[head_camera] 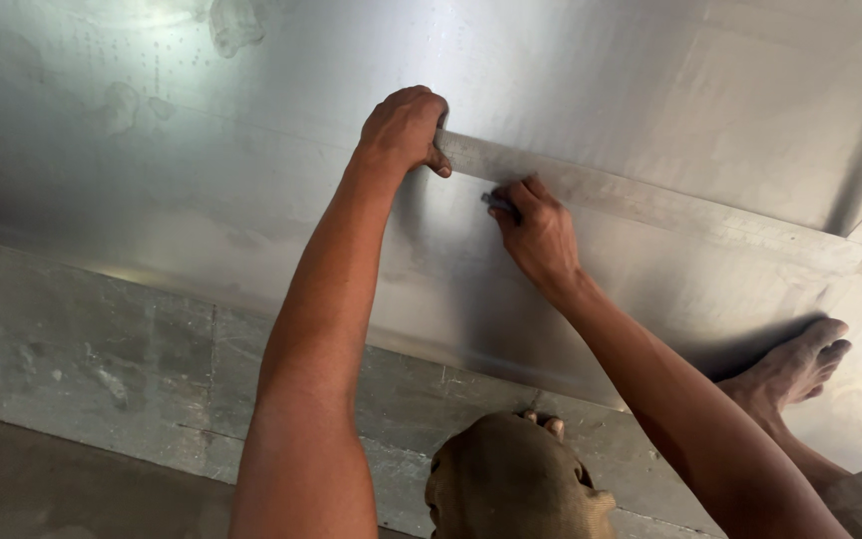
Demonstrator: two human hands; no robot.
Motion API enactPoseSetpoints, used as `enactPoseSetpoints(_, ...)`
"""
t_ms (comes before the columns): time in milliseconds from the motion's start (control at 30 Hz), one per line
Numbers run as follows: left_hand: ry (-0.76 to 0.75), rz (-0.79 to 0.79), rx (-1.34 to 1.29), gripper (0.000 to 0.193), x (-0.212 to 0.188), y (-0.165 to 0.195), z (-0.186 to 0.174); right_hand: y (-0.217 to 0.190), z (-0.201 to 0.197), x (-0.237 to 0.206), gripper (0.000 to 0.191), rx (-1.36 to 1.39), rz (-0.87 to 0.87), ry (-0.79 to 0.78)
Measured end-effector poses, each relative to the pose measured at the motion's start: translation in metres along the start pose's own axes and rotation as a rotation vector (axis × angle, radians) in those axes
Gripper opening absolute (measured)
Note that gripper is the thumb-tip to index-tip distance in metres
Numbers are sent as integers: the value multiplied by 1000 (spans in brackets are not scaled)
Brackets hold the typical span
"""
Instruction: The person marks lines on a large metal sheet using a framing square and a marking tool while crouching on the floor.
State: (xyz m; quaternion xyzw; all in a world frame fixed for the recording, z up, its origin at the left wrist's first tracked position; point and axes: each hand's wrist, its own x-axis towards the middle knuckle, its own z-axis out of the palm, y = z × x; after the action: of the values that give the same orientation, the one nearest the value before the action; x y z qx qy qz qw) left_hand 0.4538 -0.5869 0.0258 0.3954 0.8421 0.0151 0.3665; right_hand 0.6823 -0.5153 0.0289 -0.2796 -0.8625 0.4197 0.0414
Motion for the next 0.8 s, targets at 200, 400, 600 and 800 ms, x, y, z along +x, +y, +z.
enactPoseSetpoints(200, 9, -5, -16, 56, 2, -2, 3, -7, 19, 17, 18, 25, -65, 33)
enactPoseSetpoints(400, 29, 32, -33, 57, 3, -6, 6, -5, 24, 18, 16, 19, -87, 32)
enactPoseSetpoints(600, 27, 25, -40, 56, 4, -6, 6, -7, 23, 21, 15, -8, -87, 12)
enactPoseSetpoints(800, 67, 44, -77, 56, 4, -11, 12, -12, 20, 24, 10, -4, -59, 15)
